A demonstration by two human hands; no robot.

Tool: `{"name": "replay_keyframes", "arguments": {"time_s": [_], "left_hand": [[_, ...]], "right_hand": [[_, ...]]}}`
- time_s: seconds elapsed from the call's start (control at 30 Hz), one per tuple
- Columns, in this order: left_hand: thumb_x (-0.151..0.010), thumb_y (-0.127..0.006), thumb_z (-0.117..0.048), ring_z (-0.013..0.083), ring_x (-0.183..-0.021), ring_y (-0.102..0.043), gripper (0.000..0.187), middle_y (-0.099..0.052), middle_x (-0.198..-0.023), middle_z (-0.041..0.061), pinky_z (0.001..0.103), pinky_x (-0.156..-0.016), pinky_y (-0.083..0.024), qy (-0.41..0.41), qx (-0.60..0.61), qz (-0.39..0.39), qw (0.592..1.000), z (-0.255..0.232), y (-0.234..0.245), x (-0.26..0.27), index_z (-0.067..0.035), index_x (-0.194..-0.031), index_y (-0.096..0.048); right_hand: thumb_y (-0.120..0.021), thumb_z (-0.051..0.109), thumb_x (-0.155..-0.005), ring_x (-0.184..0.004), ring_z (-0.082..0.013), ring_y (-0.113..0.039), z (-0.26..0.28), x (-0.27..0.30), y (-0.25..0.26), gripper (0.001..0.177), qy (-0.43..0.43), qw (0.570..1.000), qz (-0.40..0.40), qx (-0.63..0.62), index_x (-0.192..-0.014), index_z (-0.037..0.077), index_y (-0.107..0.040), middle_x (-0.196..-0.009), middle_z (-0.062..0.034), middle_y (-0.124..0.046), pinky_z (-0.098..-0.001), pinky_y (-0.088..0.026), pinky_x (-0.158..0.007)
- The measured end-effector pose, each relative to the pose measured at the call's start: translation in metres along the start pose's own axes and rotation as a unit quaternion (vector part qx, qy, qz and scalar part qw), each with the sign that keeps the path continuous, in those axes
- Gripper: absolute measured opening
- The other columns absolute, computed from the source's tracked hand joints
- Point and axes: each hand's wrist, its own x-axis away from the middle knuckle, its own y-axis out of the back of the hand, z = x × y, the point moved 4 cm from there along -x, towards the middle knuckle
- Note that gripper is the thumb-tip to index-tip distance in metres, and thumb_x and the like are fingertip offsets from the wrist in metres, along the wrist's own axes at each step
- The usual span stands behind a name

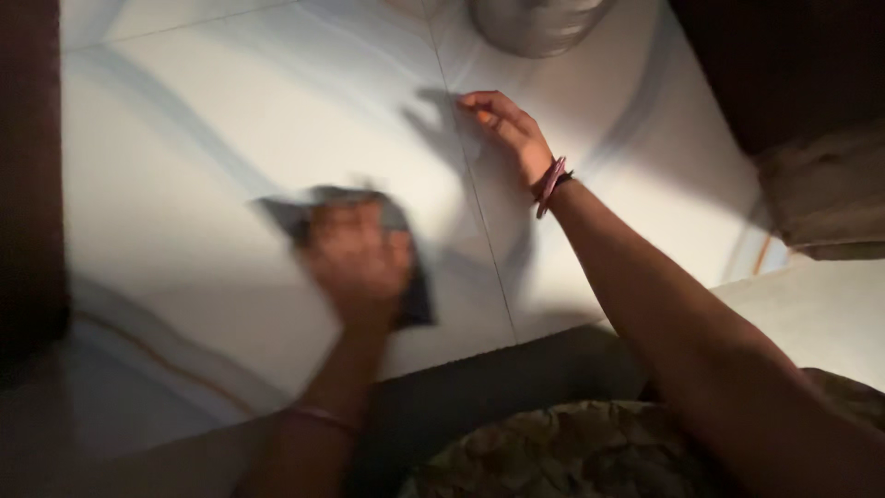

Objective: The person wipes a tiled floor with a dark cloth, moving around a metal bucket. They periodically dip the cloth into the bucket to wet it and wring it out before resuming wiping.

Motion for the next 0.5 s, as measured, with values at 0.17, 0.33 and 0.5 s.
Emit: {"name": "replay_keyframes", "arguments": {"time_s": [0.17, 0.33, 0.5], "left_hand": [[-0.092, -0.065, -0.046, 0.0403, -0.145, -0.038, 0.059, -0.050, -0.150, 0.017, 0.064, -0.115, -0.028, 0.008, 0.050, 0.174, 0.983, -0.066, -0.050, -0.045, -0.014, -0.140, -0.057], [-0.096, -0.063, -0.047, 0.0337, -0.146, -0.032, 0.056, -0.046, -0.152, 0.009, 0.065, -0.114, -0.024, -0.012, 0.023, 0.236, 0.971, 0.012, -0.087, -0.106, -0.018, -0.142, -0.056], [-0.100, -0.064, -0.051, 0.0379, -0.142, -0.037, 0.061, -0.047, -0.152, 0.013, 0.065, -0.111, -0.026, 0.054, -0.105, 0.176, 0.977, 0.166, -0.040, -0.080, -0.015, -0.148, -0.054]], "right_hand": [[-0.063, 0.050, -0.099, -0.146, -0.0265, -0.049, 0.008, -0.012, -0.006, 0.064, -0.099, 0.972, 0.138, -0.165, -0.148, 0.011, -0.050, -0.146, -0.0178, -0.057, -0.0427, -0.026, -0.130], [-0.075, 0.055, -0.083, -0.151, -0.0287, -0.036, 0.030, -0.008, -0.032, 0.094, -0.105, 0.980, 0.164, 0.049, -0.156, 0.011, -0.035, -0.162, -0.0146, -0.038, -0.0453, -0.031, -0.123], [-0.087, 0.054, -0.068, -0.153, -0.0326, -0.025, 0.048, -0.008, -0.053, 0.115, -0.087, 0.845, 0.243, 0.468, -0.161, 0.022, -0.027, -0.168, -0.0110, -0.024, -0.0476, -0.028, -0.123]]}}
